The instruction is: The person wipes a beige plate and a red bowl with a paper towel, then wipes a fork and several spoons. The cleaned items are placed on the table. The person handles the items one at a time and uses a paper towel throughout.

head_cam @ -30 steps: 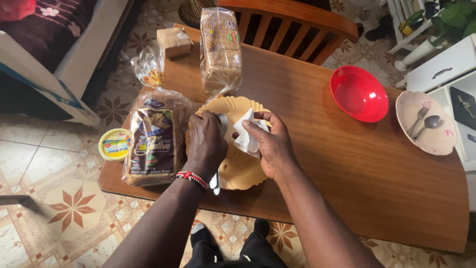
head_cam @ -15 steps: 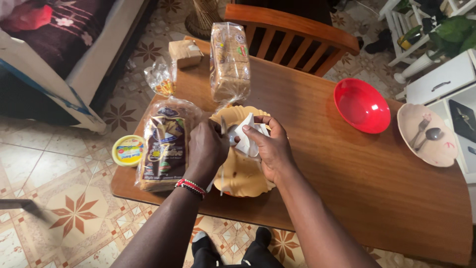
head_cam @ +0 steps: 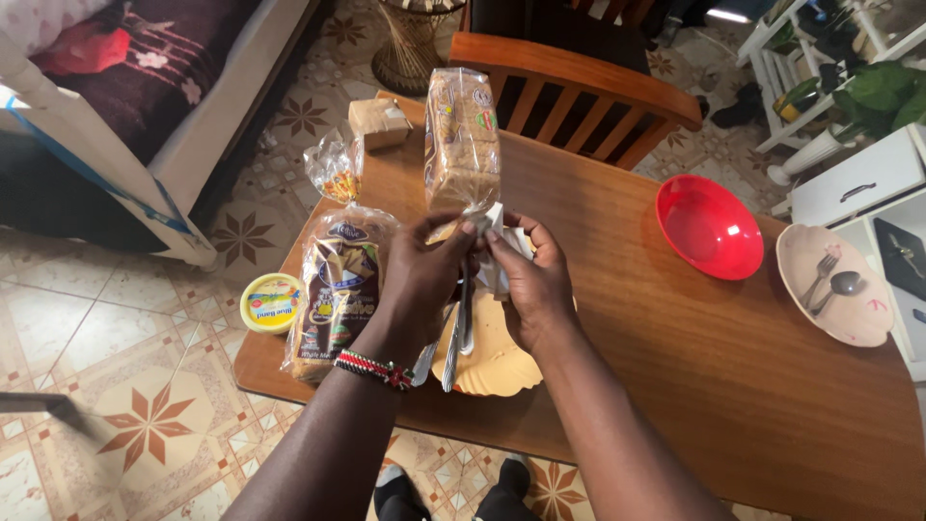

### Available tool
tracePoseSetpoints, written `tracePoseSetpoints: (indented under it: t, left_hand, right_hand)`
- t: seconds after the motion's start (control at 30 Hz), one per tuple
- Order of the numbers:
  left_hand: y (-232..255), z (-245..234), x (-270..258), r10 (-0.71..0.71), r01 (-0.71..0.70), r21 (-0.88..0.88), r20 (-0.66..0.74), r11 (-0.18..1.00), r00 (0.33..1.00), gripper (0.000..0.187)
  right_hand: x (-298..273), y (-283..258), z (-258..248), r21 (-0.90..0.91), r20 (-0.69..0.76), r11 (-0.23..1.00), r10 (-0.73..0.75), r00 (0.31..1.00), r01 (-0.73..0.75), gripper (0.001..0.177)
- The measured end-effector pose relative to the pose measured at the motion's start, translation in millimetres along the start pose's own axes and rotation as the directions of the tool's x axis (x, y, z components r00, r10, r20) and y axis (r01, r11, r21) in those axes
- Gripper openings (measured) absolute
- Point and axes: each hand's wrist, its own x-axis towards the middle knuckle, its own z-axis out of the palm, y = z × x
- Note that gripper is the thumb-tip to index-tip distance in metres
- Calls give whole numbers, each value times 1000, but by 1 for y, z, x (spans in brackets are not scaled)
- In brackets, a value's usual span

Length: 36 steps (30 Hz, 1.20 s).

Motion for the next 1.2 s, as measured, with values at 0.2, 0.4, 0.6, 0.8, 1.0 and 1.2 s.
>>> tracePoseSetpoints:
  t: [0.2,0.4,0.6,0.8,1.0,1.2]
  left_hand:
    - [4,11,-1,-73,74,99,-9,992,997,31]
    - [13,20,-8,-55,48,115,59,992,997,43]
    - [22,25,-21,-15,-9,288,84,958,996,33]
    - [32,21,-30,126,-184,475,153,861,980,30]
    - [38,25,-36,162,-208,586,129,783,978,30]
    - [35,16,-33,238,-300,551,184,778,954,23]
  right_hand:
    - [-10,-16,20,-121,35,970,-208,977,211,32]
    - [-23,-28,24,-530,236,586,-592,770,613,19]
    - [-28,-47,23,-716,391,238,-642,660,656,17]
    - [-24,-56,23,-700,472,244,-548,691,671,15]
    - [-10,-64,23,-706,554,-6,-628,547,709,18]
    - [-12,-71,22,-688,593,117,-478,647,717,17]
